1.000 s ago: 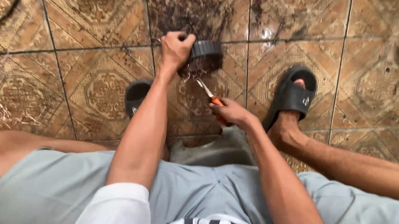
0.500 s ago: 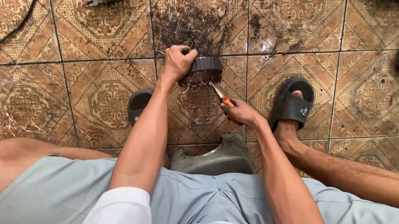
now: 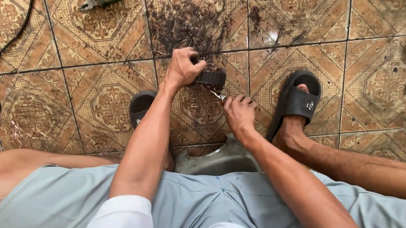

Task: Extracting copper wire from an electric motor stator using pliers and cutters.

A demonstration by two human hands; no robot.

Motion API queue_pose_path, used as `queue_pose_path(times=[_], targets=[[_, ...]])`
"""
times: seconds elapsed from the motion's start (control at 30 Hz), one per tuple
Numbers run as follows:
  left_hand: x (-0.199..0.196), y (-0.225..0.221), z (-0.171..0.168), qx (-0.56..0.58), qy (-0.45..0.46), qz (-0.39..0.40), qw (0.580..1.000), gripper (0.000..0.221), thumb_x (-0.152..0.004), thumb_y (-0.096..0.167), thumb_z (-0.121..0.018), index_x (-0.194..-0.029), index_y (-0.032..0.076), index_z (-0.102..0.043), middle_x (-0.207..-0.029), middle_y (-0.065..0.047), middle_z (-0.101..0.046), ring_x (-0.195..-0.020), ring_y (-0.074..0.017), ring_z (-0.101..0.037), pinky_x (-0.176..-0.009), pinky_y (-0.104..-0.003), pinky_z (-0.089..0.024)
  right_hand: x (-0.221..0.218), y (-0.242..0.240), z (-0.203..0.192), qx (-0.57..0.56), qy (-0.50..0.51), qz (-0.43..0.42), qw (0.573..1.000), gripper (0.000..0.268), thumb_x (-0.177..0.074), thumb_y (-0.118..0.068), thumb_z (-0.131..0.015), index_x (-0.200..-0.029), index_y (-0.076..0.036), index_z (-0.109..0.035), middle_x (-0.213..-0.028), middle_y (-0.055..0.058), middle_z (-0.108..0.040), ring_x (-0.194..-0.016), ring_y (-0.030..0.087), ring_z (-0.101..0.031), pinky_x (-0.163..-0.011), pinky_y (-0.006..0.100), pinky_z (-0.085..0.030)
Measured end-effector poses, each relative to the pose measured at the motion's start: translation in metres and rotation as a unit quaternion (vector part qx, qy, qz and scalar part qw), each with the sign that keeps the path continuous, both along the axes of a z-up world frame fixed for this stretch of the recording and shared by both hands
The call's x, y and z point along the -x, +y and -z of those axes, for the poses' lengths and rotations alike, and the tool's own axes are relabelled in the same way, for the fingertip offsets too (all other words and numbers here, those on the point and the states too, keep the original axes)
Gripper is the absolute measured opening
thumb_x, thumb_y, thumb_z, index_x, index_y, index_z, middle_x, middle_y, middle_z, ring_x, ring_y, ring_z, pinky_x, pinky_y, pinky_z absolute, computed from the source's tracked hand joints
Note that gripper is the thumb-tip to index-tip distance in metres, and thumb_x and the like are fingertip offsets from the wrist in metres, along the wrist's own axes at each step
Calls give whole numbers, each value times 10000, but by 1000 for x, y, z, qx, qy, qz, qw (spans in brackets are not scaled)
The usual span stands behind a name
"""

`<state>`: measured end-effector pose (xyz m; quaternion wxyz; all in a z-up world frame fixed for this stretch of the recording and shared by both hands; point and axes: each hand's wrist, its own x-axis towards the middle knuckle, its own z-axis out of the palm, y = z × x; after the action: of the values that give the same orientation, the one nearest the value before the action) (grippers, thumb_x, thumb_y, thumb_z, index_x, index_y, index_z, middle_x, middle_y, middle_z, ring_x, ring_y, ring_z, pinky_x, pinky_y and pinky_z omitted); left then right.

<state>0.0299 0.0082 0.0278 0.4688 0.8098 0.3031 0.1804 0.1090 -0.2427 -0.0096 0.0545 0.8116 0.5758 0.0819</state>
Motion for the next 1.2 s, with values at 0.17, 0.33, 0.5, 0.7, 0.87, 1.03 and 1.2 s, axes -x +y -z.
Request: queue_pose_path(times=[0.17, 0.33, 0.5, 0.7, 0.87, 1.03, 1.2], targets=[[3, -1, 19, 2, 13, -3, 1000, 305, -713, 303, -704, -546, 66, -610, -597, -162, -575, -566, -301, -626, -549, -371, -471, 16, -21, 42, 86, 111, 68, 988, 159, -957, -161, -547, -984, -38, -644, -804, 210, -616, -691, 398, -648, -531, 501, -491], [26, -7, 33, 12, 25, -33, 999, 315, -735, 333, -711, -572, 73, -637, -593, -196, -561, -575, -313, -630, -537, -401, -473, -15, 6, -46, 334, 487, 180, 787, 439, -814, -291, -653, -1111, 9, -777, -1050, 260, -768, -1065, 438, -733, -862, 557, -588], [22, 1, 38, 59, 22, -100, 993, 272, -762, 282, -677, -553, 117, -622, -595, -119, -558, -547, -169, -584, -538, -315, -455, -48, 3, -50, 207, 802, 399, 394, 502, -927, -310, -734, -1325, -54, -565, -1031, 251, -725, -900, 414, -718, -664, 607, -582], [24, -9, 26, 66, 16, -114, 991, 260, -765, 276, -654, -566, 110, -634, -641, -117, -591, -566, -164, -580, -547, -303, -454, -35, 9, -11, 147, 826, 442, 318, 791, -918, -370, -773, -1547, -116, -366, -1079, 226, -689, -1011, 444, -707, -887, 823, -437], [25, -11, 47, 59, 5, -114, 992, 250, -756, 259, -661, -561, 106, -625, -623, -113, -563, -545, -177, -564, -530, -312, -435, -32, 9, 17, 173, 817, 443, 326, 616, -967, -413, -704, -1473, -145, -477, -1061, 171, -713, -1021, 400, -729, -914, 806, -427], [25, -10, 45, 59, 5, -111, 992, 256, -752, 256, -656, -553, 105, -599, -610, -117, -523, -548, -169, -541, -532, -305, -420, -26, 13, 9, 120, 824, 445, 330, 512, -942, -354, -742, -1327, -63, -571, -902, 151, -701, -776, 328, -737, -672, 557, -587], [22, -9, 45, 52, 9, -118, 992, 269, -762, 258, -659, -544, 112, -598, -599, -119, -525, -551, -165, -562, -524, -299, -418, 4, 24, 4, 196, 698, 255, 640, 341, -926, -289, -711, -1124, -14, -683, -797, 206, -717, -643, 326, -733, -451, 436, -576]])
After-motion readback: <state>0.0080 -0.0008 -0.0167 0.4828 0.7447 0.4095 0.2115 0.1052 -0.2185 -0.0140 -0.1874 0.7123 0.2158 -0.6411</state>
